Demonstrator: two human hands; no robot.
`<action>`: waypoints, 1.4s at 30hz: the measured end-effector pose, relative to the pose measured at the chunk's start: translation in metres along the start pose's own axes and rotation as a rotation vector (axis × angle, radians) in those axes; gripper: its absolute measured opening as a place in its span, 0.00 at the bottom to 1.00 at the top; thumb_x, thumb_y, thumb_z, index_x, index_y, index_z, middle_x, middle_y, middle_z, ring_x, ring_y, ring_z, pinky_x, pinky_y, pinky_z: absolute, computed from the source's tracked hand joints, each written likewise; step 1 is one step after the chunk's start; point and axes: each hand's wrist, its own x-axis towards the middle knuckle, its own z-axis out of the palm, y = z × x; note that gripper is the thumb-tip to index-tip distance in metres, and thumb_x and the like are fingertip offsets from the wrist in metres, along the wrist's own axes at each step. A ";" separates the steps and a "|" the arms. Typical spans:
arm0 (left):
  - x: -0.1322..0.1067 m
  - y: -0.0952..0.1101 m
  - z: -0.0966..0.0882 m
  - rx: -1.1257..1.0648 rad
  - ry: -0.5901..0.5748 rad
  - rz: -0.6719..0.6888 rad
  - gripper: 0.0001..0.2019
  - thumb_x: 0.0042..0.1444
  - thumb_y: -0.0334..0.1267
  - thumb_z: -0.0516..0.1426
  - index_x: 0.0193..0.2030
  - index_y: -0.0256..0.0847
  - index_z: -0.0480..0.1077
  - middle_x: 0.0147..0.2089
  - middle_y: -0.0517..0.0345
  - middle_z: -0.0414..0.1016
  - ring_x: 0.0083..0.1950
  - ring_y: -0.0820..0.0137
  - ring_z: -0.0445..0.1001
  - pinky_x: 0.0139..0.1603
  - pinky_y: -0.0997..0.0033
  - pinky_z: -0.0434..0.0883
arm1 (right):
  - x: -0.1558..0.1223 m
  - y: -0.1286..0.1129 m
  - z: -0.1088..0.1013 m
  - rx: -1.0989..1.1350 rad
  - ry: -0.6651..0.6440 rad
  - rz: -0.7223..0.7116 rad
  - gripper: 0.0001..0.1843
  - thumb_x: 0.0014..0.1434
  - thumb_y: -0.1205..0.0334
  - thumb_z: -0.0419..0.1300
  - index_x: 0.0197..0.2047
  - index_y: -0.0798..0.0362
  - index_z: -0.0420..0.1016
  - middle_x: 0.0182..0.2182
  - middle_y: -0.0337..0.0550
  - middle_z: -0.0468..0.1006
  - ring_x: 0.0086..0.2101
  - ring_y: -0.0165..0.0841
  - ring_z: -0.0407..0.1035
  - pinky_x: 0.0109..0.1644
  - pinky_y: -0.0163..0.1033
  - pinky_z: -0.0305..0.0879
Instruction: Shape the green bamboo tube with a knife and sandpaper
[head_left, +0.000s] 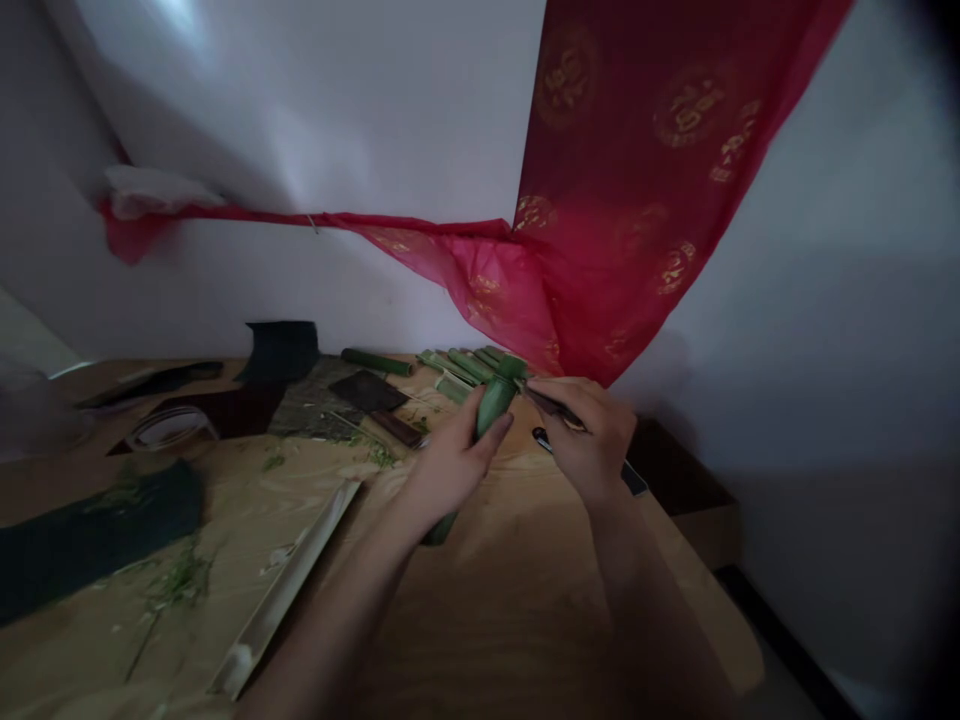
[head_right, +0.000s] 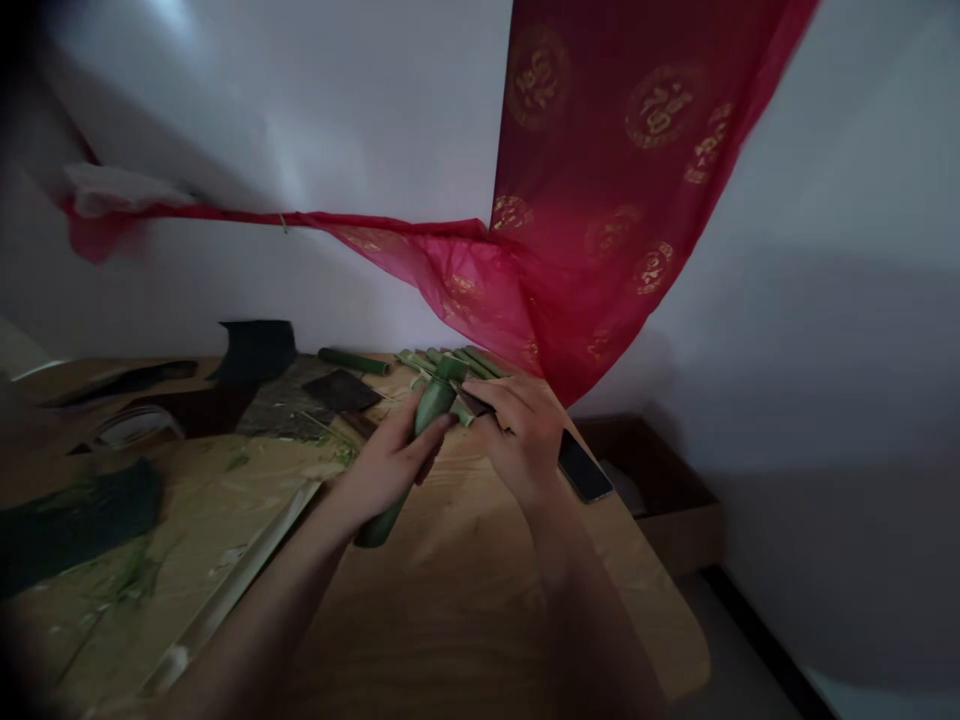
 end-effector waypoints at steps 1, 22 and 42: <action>0.000 0.000 0.002 0.092 0.017 0.058 0.18 0.64 0.51 0.54 0.54 0.42 0.67 0.31 0.60 0.73 0.30 0.68 0.72 0.32 0.71 0.68 | 0.000 0.000 0.000 -0.015 0.017 -0.009 0.09 0.62 0.68 0.63 0.43 0.45 0.81 0.37 0.38 0.85 0.39 0.35 0.79 0.46 0.43 0.76; -0.019 -0.023 0.011 -0.237 -0.268 -0.303 0.12 0.58 0.49 0.57 0.35 0.42 0.65 0.23 0.63 0.71 0.21 0.70 0.71 0.23 0.72 0.69 | -0.022 0.017 -0.004 -0.084 -0.198 0.320 0.10 0.63 0.53 0.59 0.42 0.49 0.75 0.36 0.42 0.82 0.37 0.38 0.75 0.42 0.42 0.70; -0.122 -0.075 0.011 1.002 -0.422 -0.089 0.16 0.67 0.47 0.48 0.51 0.40 0.67 0.43 0.45 0.78 0.45 0.55 0.78 0.43 0.61 0.71 | -0.103 -0.019 -0.026 -0.070 -1.028 0.297 0.09 0.66 0.56 0.57 0.42 0.51 0.74 0.38 0.45 0.83 0.38 0.39 0.77 0.41 0.39 0.66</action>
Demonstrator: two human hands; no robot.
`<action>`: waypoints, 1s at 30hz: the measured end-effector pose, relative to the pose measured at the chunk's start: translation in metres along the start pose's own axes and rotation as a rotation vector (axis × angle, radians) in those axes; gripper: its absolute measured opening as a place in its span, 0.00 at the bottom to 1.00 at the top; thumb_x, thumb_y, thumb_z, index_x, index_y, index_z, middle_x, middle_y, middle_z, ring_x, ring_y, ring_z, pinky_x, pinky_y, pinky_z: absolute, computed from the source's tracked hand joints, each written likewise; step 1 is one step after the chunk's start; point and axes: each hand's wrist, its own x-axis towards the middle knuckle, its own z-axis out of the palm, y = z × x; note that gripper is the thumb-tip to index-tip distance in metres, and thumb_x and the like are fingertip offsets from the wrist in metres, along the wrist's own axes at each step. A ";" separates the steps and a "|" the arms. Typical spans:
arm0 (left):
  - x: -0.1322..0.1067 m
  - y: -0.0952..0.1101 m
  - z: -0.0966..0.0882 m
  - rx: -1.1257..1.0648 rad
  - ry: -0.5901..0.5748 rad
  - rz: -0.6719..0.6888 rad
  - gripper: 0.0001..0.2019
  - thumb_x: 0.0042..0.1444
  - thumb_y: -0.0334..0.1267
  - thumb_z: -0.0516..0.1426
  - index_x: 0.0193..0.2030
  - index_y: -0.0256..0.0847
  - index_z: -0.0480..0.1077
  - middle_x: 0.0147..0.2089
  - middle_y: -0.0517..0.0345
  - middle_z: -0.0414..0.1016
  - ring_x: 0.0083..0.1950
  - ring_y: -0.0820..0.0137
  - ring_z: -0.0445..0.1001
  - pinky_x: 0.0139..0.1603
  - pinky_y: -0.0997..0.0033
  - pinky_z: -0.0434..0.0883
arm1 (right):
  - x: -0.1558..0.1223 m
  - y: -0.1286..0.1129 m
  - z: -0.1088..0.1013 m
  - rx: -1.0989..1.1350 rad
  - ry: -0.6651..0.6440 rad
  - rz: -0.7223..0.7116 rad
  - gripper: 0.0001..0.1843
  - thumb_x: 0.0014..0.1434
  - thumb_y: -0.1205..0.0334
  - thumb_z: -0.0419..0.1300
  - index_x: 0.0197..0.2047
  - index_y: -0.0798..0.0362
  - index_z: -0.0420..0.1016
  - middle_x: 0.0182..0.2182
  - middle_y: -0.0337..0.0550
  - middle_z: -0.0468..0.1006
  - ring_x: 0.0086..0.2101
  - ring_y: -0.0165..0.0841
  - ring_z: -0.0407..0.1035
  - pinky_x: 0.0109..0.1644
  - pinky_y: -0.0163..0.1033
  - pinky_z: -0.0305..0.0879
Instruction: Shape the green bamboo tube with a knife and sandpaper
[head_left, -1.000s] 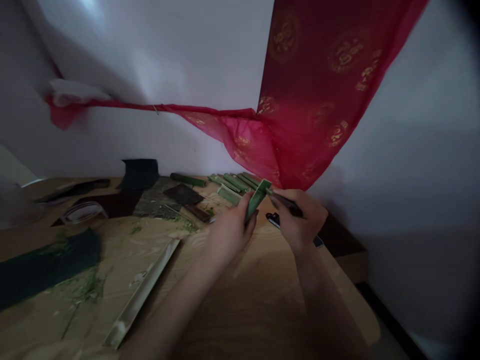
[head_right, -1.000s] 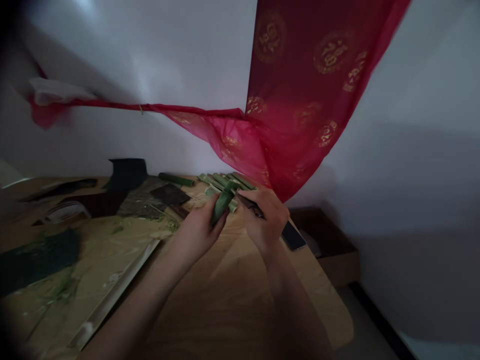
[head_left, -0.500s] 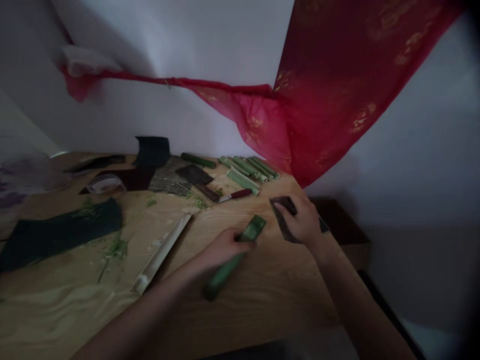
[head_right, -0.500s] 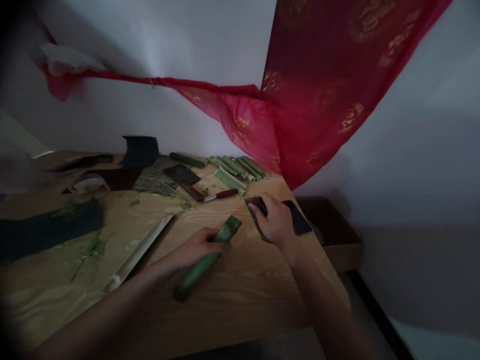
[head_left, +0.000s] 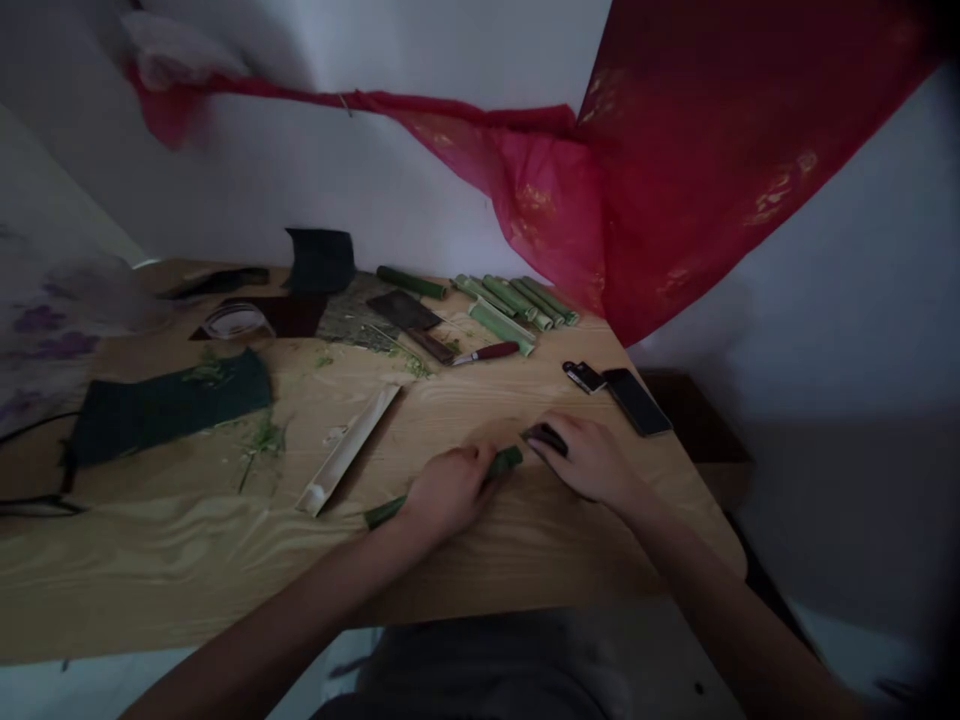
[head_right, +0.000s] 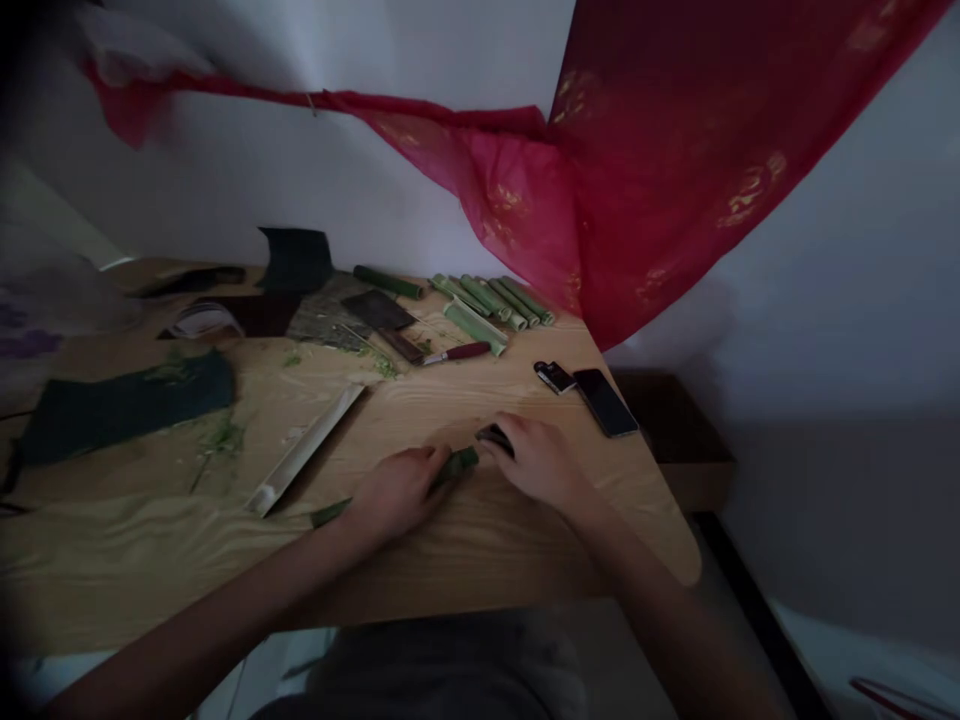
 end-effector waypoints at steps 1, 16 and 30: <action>-0.001 0.000 0.001 0.014 0.006 0.014 0.15 0.67 0.46 0.48 0.51 0.39 0.68 0.44 0.45 0.77 0.46 0.55 0.77 0.44 0.61 0.71 | -0.001 0.000 0.002 -0.010 -0.027 -0.001 0.09 0.66 0.56 0.57 0.42 0.51 0.74 0.38 0.45 0.83 0.38 0.39 0.76 0.40 0.39 0.65; 0.003 0.001 0.013 -0.110 -0.032 -0.127 0.20 0.65 0.53 0.51 0.47 0.36 0.72 0.41 0.41 0.79 0.39 0.55 0.79 0.38 0.63 0.71 | 0.010 -0.023 0.035 -0.195 -0.105 0.051 0.13 0.69 0.56 0.51 0.48 0.52 0.73 0.39 0.52 0.83 0.36 0.42 0.77 0.35 0.40 0.62; -0.005 0.012 0.022 -0.214 0.091 -0.215 0.19 0.64 0.52 0.53 0.45 0.37 0.73 0.37 0.42 0.78 0.36 0.55 0.79 0.35 0.66 0.67 | 0.020 -0.016 0.048 0.052 -0.043 0.154 0.10 0.65 0.58 0.56 0.46 0.49 0.75 0.36 0.46 0.83 0.37 0.41 0.76 0.39 0.39 0.64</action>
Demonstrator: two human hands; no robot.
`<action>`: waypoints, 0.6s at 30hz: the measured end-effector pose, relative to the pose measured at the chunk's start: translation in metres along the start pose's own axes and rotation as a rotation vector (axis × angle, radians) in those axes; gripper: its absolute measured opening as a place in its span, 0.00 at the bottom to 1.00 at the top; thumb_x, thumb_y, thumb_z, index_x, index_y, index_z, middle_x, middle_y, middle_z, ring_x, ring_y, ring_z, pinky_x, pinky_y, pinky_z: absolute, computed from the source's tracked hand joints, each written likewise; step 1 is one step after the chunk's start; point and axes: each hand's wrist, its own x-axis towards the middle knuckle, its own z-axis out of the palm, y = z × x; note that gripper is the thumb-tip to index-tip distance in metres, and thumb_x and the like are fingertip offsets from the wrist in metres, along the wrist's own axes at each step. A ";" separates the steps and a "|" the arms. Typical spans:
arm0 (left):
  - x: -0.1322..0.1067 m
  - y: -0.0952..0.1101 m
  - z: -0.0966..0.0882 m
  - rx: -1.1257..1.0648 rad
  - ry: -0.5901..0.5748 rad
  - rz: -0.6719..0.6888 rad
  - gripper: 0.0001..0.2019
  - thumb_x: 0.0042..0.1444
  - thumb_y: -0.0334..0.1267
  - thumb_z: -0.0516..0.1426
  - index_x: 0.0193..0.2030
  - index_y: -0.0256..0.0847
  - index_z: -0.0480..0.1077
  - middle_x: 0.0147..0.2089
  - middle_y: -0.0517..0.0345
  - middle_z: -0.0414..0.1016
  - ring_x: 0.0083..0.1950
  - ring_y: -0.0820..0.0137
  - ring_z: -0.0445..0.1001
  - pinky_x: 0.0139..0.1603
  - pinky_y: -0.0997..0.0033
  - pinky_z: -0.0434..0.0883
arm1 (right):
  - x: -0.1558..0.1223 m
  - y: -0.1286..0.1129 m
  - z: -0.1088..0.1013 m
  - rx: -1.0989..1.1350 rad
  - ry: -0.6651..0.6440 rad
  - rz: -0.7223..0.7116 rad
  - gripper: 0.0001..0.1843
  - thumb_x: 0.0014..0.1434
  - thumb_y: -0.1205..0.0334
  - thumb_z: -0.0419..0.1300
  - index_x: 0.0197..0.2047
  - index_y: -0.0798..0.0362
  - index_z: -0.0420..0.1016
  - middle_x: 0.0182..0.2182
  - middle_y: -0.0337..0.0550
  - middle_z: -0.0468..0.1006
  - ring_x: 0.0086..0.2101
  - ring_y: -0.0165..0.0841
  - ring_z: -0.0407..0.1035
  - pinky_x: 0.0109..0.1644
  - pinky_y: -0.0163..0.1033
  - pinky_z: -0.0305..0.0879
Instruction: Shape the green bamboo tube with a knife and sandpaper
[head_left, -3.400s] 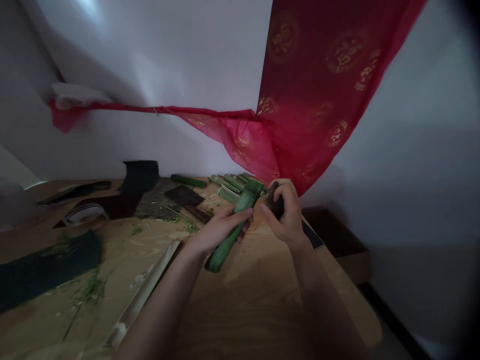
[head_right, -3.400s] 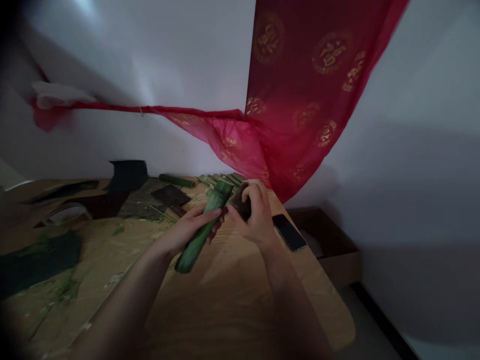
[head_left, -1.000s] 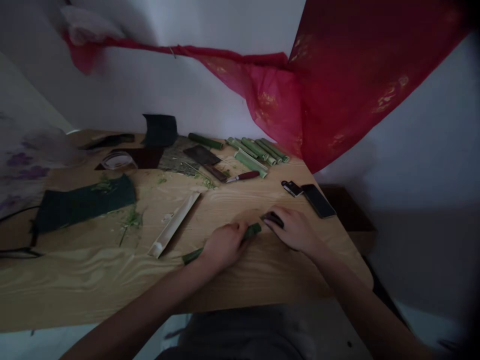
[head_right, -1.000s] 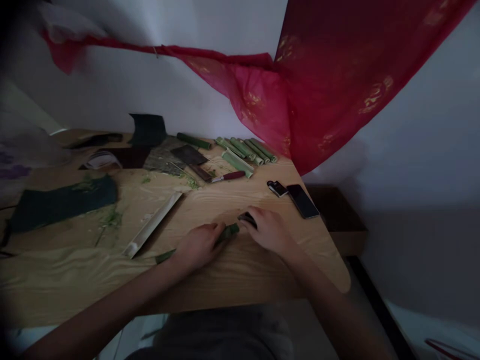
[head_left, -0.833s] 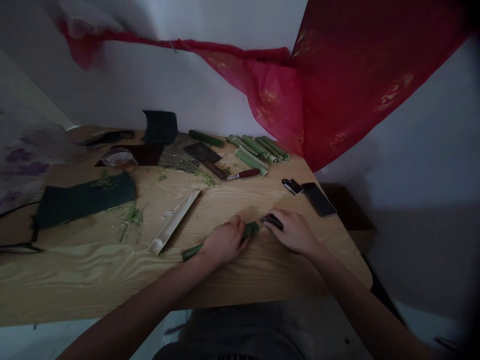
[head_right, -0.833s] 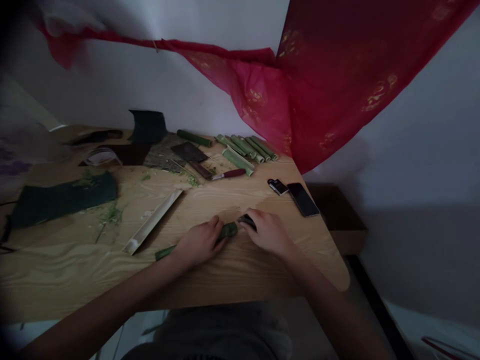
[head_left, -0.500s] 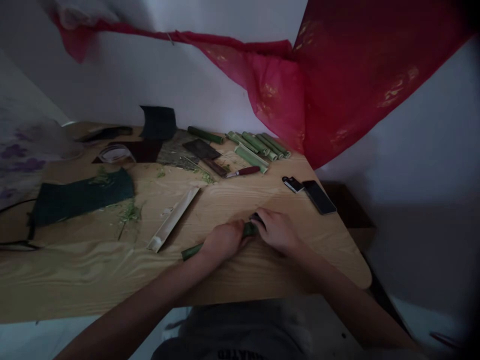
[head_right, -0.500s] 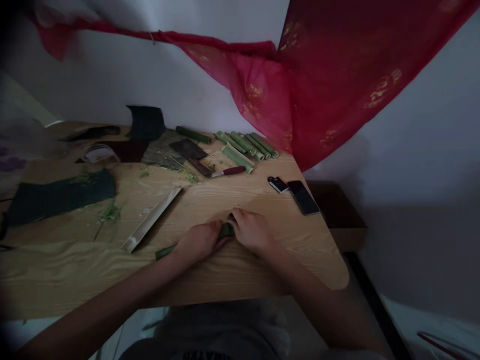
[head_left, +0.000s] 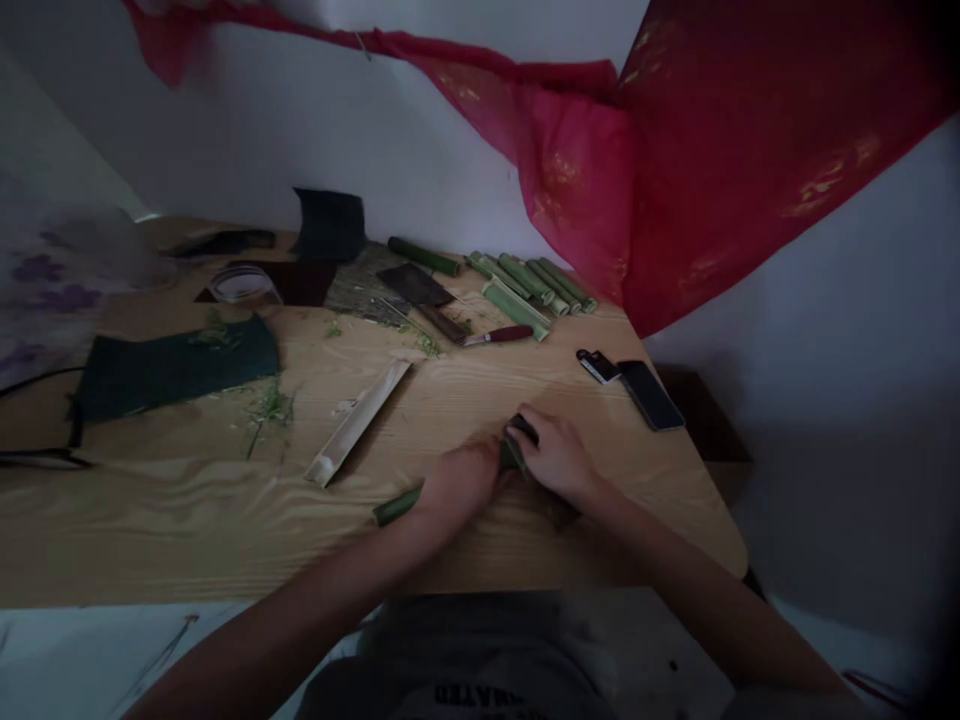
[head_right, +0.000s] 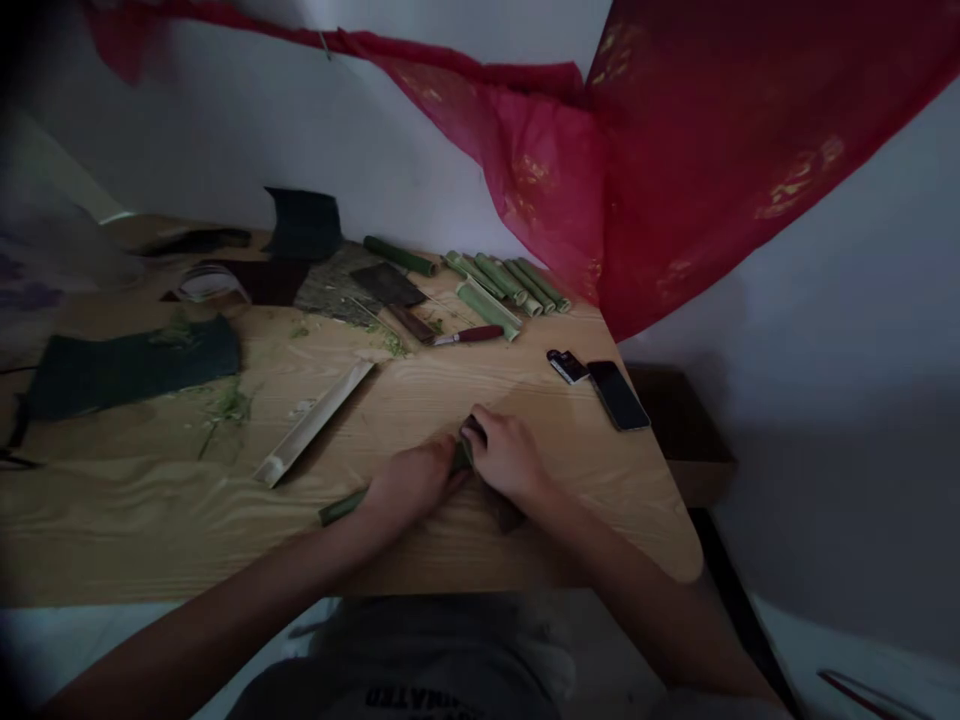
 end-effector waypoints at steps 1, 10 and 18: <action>-0.001 0.000 0.000 0.000 -0.002 0.006 0.19 0.64 0.52 0.53 0.45 0.37 0.73 0.37 0.42 0.78 0.36 0.55 0.79 0.34 0.66 0.67 | 0.000 0.001 0.001 0.023 0.007 -0.006 0.10 0.64 0.58 0.56 0.45 0.49 0.75 0.36 0.46 0.83 0.37 0.41 0.76 0.39 0.40 0.65; -0.008 0.004 -0.002 -0.003 -0.054 0.043 0.15 0.63 0.47 0.57 0.44 0.37 0.73 0.36 0.41 0.79 0.36 0.51 0.79 0.36 0.62 0.69 | -0.010 0.038 0.016 0.173 0.126 0.092 0.10 0.62 0.55 0.55 0.38 0.50 0.74 0.32 0.46 0.82 0.34 0.41 0.75 0.39 0.42 0.68; -0.009 0.003 -0.005 -0.035 -0.038 0.017 0.14 0.63 0.47 0.57 0.44 0.37 0.73 0.34 0.47 0.78 0.34 0.57 0.79 0.35 0.67 0.68 | -0.024 0.017 0.021 0.407 0.162 0.049 0.12 0.63 0.50 0.55 0.34 0.50 0.71 0.29 0.42 0.79 0.32 0.38 0.74 0.38 0.40 0.68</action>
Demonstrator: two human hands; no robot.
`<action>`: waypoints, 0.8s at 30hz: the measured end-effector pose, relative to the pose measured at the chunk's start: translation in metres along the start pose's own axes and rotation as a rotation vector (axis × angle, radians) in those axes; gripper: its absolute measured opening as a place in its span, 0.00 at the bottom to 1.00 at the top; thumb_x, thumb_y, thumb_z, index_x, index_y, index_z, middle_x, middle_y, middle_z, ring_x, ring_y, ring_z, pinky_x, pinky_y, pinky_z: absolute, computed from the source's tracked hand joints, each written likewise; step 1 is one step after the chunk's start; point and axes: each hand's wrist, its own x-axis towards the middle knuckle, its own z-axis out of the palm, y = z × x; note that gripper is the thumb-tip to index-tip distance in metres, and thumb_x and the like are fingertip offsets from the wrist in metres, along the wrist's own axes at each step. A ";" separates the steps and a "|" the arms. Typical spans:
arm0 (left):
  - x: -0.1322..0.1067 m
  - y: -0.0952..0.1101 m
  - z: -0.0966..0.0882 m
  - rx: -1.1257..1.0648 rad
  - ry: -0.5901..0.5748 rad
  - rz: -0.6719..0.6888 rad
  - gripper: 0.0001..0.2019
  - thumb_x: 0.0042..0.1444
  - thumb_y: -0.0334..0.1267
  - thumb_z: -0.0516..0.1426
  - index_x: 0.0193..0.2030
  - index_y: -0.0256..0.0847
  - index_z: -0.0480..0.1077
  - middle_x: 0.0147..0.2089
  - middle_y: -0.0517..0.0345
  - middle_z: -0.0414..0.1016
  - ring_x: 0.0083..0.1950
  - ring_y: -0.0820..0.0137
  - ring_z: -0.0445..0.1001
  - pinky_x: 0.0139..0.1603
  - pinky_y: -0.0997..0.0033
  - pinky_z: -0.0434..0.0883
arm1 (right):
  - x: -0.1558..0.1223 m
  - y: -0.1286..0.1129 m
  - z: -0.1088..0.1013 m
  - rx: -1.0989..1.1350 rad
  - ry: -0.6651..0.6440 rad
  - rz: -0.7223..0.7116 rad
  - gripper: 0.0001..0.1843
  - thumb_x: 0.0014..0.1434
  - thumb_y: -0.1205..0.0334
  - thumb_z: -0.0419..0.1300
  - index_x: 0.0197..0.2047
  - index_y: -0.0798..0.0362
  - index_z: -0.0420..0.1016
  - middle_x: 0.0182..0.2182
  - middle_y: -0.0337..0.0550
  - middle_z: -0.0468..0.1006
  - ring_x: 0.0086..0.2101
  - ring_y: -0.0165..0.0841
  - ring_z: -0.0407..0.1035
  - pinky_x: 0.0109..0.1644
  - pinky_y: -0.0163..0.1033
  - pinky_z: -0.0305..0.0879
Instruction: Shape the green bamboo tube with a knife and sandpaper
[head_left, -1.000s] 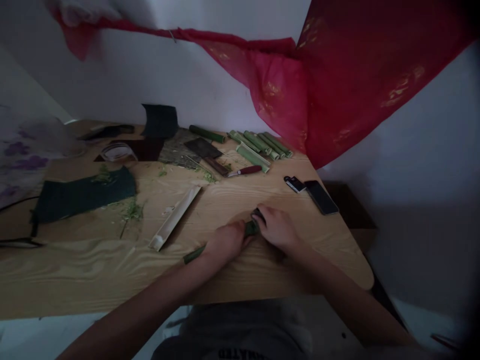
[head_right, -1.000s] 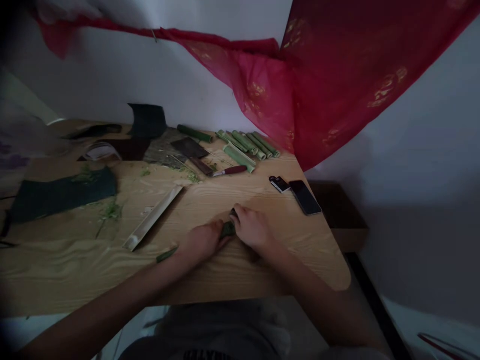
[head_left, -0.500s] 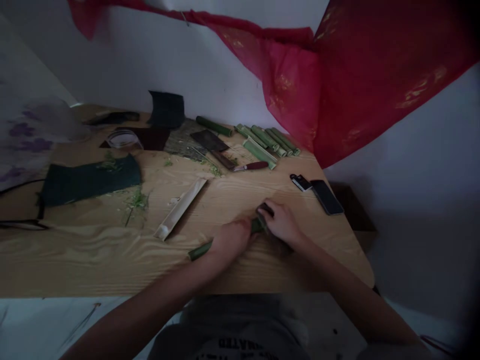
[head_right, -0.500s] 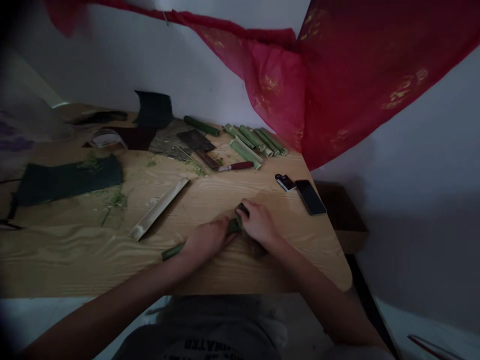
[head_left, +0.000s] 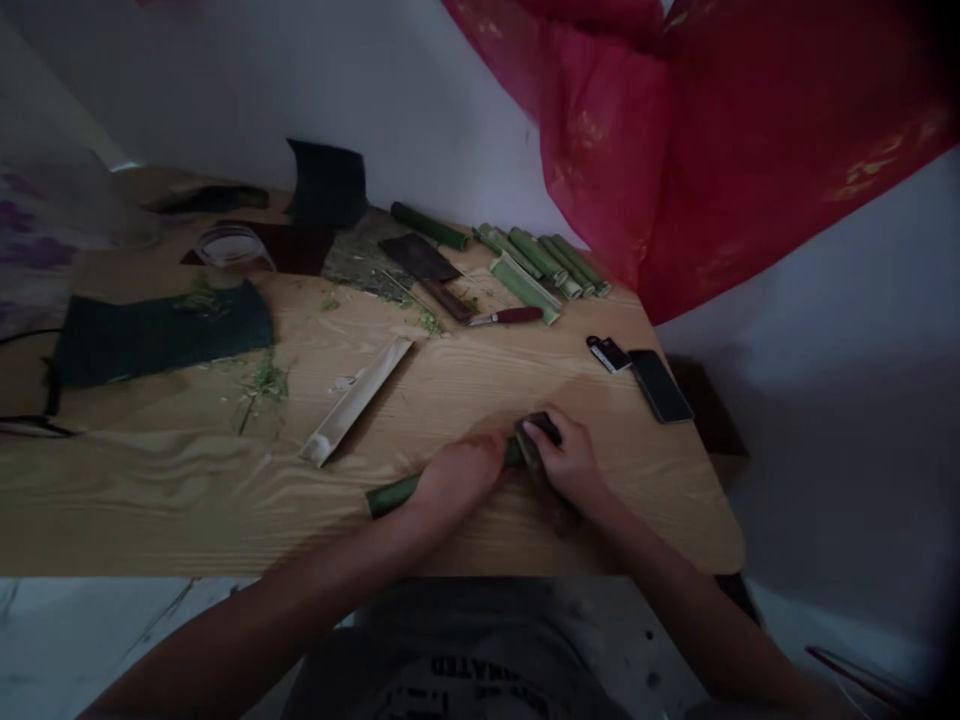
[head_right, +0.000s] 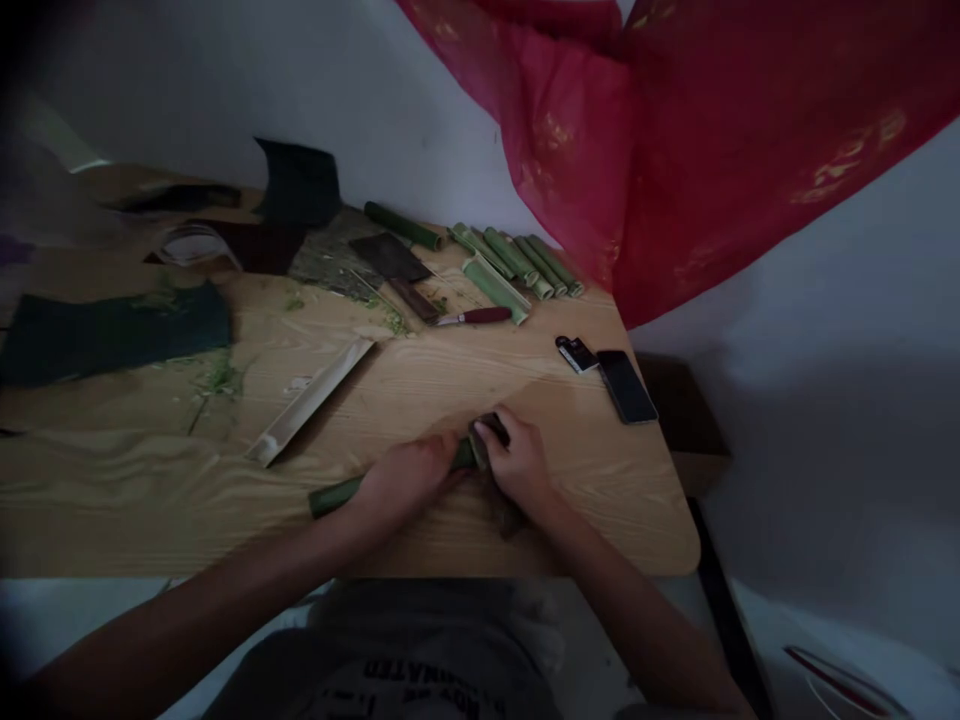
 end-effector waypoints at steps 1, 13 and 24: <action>0.000 0.000 0.001 0.005 -0.010 -0.004 0.14 0.63 0.47 0.56 0.44 0.37 0.73 0.34 0.46 0.78 0.35 0.57 0.79 0.36 0.67 0.68 | 0.001 -0.001 0.003 0.029 0.002 -0.003 0.12 0.63 0.51 0.56 0.34 0.49 0.71 0.29 0.42 0.79 0.32 0.37 0.73 0.38 0.40 0.68; 0.003 0.007 -0.006 0.160 -0.149 -0.021 0.17 0.66 0.48 0.52 0.50 0.37 0.71 0.41 0.42 0.80 0.41 0.55 0.80 0.41 0.65 0.71 | 0.005 0.000 0.003 0.052 0.028 -0.003 0.09 0.61 0.53 0.58 0.33 0.49 0.73 0.28 0.40 0.78 0.32 0.38 0.71 0.39 0.41 0.66; 0.006 0.005 -0.001 0.172 -0.146 -0.003 0.18 0.65 0.50 0.53 0.50 0.37 0.71 0.40 0.41 0.80 0.39 0.53 0.80 0.37 0.63 0.71 | 0.002 -0.005 -0.002 0.016 0.029 -0.016 0.08 0.62 0.55 0.58 0.34 0.49 0.73 0.29 0.40 0.79 0.31 0.37 0.73 0.37 0.39 0.65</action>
